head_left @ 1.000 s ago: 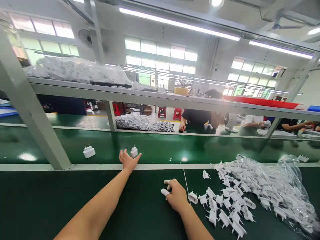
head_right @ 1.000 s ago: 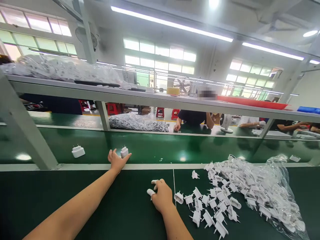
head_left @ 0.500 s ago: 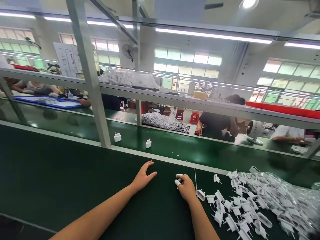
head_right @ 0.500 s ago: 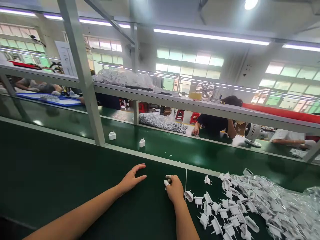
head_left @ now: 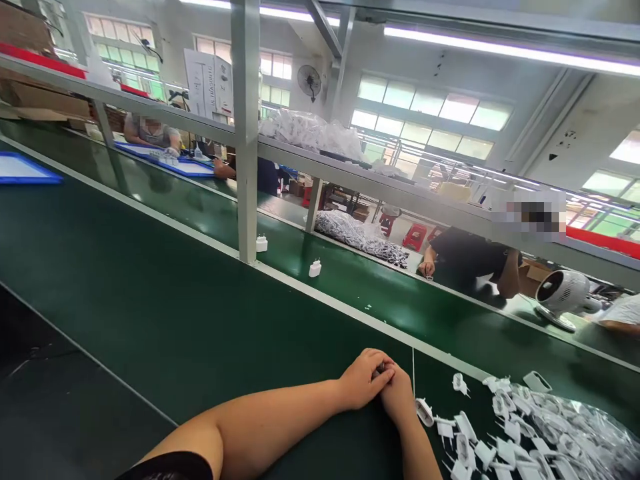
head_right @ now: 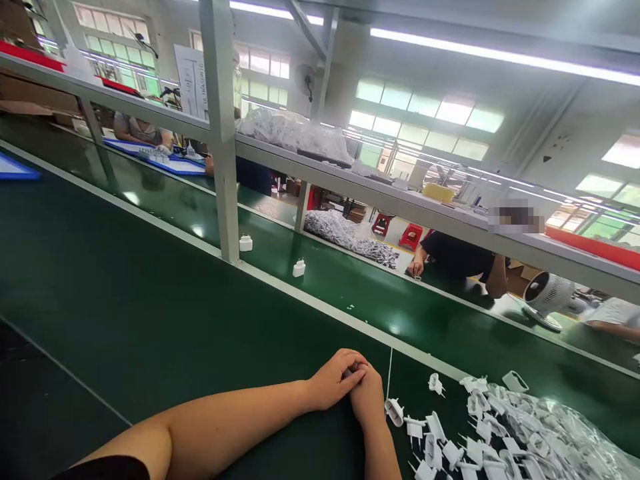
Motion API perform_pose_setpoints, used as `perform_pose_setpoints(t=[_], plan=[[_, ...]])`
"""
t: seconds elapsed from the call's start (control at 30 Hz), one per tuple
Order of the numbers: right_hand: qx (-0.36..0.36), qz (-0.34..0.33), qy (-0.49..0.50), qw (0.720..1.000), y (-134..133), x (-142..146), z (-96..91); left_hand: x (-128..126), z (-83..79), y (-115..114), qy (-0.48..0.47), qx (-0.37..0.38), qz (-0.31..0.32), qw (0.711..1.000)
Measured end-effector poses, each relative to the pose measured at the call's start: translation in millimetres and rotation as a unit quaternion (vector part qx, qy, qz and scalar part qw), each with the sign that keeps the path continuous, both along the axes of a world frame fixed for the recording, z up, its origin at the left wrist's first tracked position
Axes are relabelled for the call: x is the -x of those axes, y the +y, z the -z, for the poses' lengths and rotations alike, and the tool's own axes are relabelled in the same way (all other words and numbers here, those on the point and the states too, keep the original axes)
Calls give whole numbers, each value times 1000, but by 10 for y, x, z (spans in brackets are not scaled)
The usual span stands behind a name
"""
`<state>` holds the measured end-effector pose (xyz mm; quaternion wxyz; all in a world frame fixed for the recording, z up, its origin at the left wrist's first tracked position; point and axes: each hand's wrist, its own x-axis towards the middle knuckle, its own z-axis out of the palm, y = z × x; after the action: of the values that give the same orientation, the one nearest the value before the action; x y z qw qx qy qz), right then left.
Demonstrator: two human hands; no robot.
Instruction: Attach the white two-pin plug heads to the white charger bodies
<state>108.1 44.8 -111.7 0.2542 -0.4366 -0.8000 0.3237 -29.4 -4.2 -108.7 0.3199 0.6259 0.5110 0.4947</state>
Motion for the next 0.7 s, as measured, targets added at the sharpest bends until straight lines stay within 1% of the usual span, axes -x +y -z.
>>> perform_pose_setpoints(t=[0.07,0.13,0.23,0.33,0.4,0.5,0.57,0.6,0.63,0.67,0.7], plan=[[4,4,2,1000,17,-6,26,6,77,14,-3,-8,17,1000],[12,6,1,1000,38,9,68,33,151,27,-14,-9,20,1000],[26,17,-12,999,60,40,131,62,218,64,-31,-3,6,1000],[34,33,-26,999,62,52,166,60,246,92,-37,4,-6,999],[38,42,-32,998,66,56,176,51,256,92,-37,5,-22,999],[41,58,-37,997,93,70,187,50,215,61,-27,-15,-79,996],[45,65,-35,996,116,88,190,83,88,20,-15,-47,-126,991],[49,64,-33,996,123,98,187,121,-27,-5,-8,-70,-148,986],[52,63,-31,996,126,108,181,180,-183,-31,-1,-99,-170,981],[53,63,-29,996,123,118,172,262,-385,-53,8,-131,-188,973],[51,65,-28,996,114,127,160,372,-632,-68,17,-168,-208,963]])
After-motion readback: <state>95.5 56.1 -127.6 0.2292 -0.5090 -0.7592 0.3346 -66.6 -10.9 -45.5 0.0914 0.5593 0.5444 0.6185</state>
